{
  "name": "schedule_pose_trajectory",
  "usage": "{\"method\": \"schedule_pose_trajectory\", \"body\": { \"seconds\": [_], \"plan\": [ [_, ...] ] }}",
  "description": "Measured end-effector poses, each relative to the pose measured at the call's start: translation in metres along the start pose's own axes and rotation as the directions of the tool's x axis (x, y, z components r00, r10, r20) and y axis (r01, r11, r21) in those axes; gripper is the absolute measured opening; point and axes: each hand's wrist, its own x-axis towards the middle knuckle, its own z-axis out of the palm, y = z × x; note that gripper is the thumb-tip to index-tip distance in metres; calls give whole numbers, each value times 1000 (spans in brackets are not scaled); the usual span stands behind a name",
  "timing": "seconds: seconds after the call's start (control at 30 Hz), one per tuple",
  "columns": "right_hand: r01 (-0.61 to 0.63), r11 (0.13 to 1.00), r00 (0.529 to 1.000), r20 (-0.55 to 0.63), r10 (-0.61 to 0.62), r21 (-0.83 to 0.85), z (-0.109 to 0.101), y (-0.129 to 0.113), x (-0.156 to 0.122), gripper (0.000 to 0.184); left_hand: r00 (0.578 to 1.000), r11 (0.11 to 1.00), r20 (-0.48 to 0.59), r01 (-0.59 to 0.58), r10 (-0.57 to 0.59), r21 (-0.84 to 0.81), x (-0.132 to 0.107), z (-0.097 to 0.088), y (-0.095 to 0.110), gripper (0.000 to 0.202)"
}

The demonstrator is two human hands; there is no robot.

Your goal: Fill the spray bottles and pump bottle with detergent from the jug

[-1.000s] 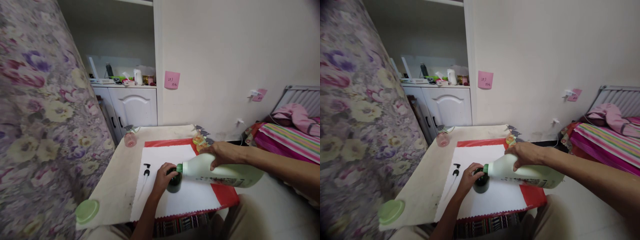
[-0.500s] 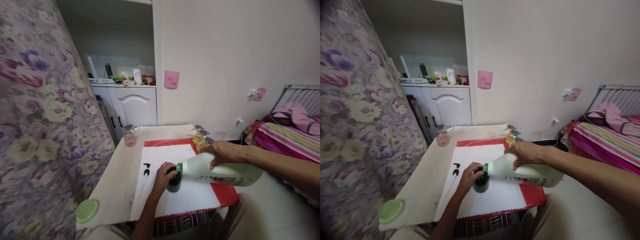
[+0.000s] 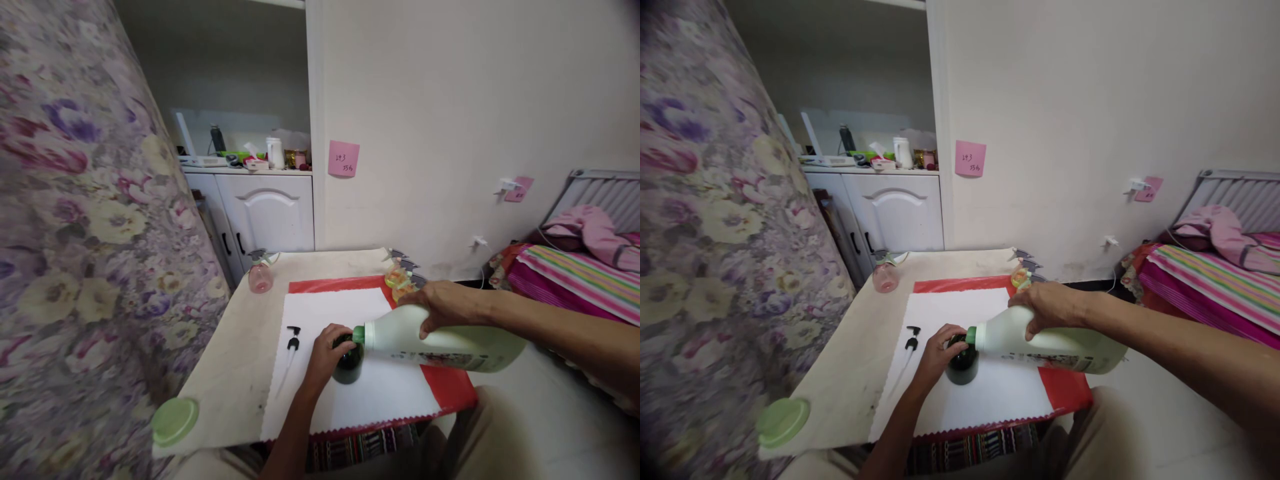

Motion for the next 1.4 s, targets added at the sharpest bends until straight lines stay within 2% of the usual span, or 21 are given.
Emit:
{"method": "schedule_pose_trajectory", "body": {
  "seconds": [0.67, 1.4],
  "plan": [
    [-25, 1000, 1000, 14, 25, 1, -1, 0, 0, 49, 1000, 1000, -4, -12, 12, 6, 0, 1, -2, 17],
    [-17, 1000, 1000, 22, 16, 18, -2, 0, 1, 39, 1000, 1000, -5, -13, 13, 12, 1, 1, -3, 16]
  ]
}}
